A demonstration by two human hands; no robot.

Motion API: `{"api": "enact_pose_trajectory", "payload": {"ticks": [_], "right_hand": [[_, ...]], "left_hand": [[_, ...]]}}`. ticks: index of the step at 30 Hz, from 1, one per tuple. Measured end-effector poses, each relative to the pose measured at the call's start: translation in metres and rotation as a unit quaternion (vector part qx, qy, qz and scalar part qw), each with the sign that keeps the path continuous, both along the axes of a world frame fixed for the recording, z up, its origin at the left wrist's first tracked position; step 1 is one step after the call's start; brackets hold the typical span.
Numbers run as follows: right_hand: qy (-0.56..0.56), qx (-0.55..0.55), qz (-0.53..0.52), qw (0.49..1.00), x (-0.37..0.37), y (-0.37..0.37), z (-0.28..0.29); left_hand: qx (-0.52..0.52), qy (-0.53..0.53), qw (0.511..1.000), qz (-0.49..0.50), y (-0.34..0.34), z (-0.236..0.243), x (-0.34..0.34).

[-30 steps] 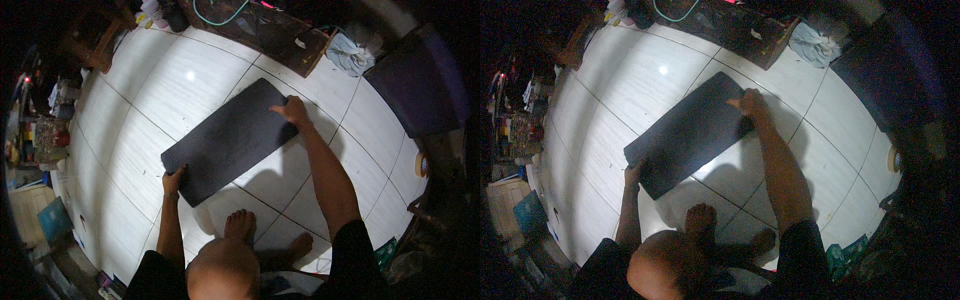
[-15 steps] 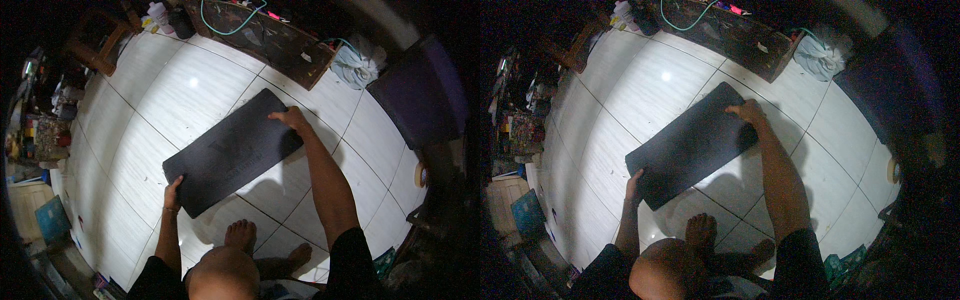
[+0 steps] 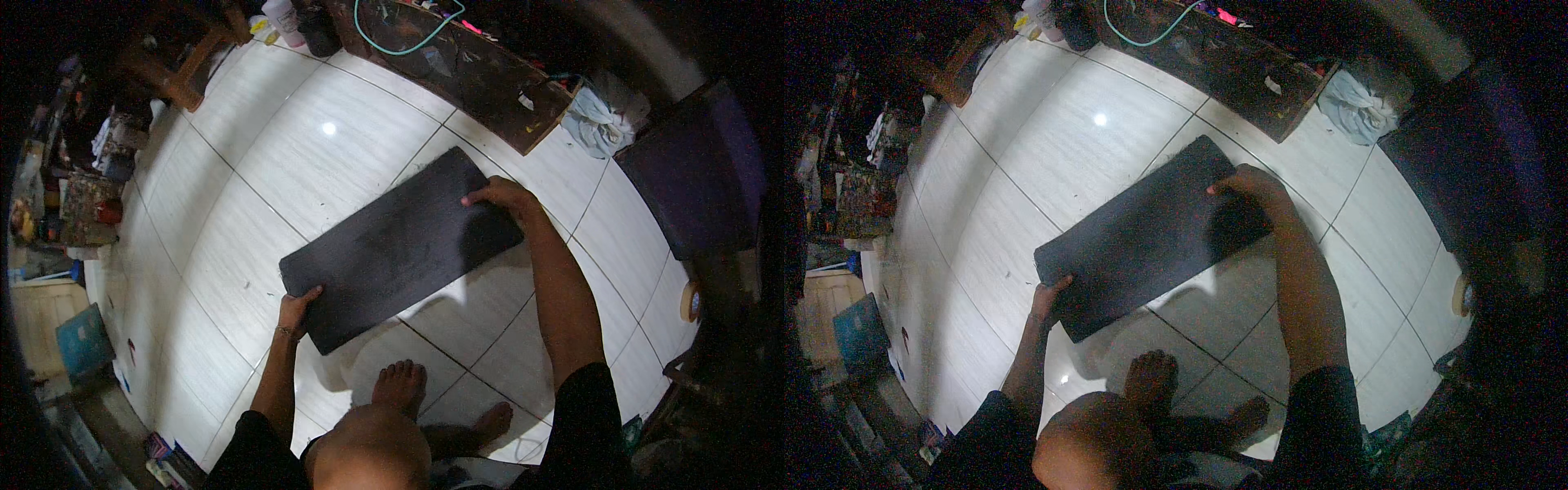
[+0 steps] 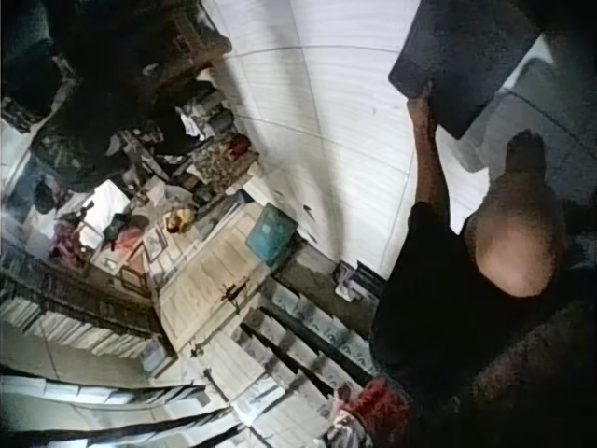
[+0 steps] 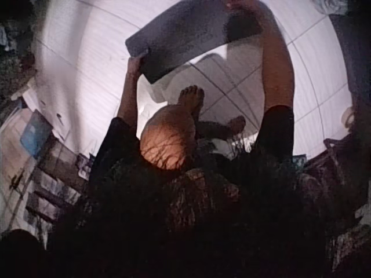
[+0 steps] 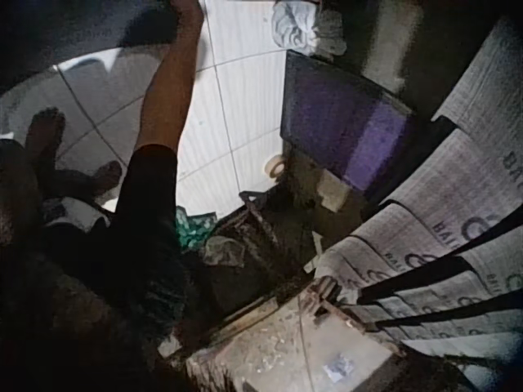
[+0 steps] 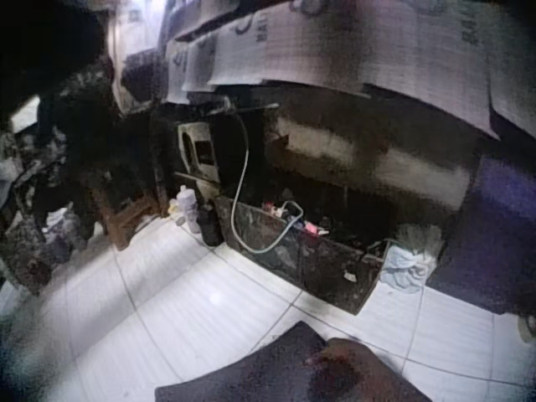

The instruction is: The person uses a hand-held hair dryer to dry ink on printed fabric panels, then folds the panels and hangs them on a wire line before stacking them on the floor.

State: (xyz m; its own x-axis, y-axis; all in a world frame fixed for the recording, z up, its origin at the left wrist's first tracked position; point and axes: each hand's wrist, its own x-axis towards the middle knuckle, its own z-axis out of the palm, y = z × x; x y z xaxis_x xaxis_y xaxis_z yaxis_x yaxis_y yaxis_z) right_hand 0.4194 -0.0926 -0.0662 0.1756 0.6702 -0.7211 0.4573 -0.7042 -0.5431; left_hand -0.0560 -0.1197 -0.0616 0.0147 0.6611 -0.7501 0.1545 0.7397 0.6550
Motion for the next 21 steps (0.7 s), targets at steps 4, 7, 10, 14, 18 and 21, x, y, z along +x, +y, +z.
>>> {"api": "enact_pose_trajectory", "payload": {"ticks": [4,7,10,14,18,21], "right_hand": [[-0.056,0.092,0.012,0.994,-0.008,-0.037,-0.008],[-0.096,0.207,-0.024,0.973,-0.046,-0.094,0.037],[-0.038,0.274,-0.181,0.944,-0.059,-0.157,0.044],[-0.121,0.352,-0.304,0.877,-0.064,-0.222,0.056],[-0.177,0.462,-0.272,0.825,-0.056,-0.265,0.036],[-0.098,0.508,-0.313,0.797,-0.059,-0.27,0.038]], "left_hand": [[0.093,0.0,0.996,-0.008,-0.001,-0.012,-0.005],[0.218,0.064,0.969,-0.094,-0.009,0.02,0.009],[0.318,0.068,0.937,-0.127,-0.019,0.059,0.035],[0.428,0.107,0.885,-0.146,-0.017,0.045,0.044],[0.493,0.046,0.843,-0.207,0.003,0.012,0.058],[0.457,-0.145,0.869,-0.123,-0.003,0.018,0.098]]}}
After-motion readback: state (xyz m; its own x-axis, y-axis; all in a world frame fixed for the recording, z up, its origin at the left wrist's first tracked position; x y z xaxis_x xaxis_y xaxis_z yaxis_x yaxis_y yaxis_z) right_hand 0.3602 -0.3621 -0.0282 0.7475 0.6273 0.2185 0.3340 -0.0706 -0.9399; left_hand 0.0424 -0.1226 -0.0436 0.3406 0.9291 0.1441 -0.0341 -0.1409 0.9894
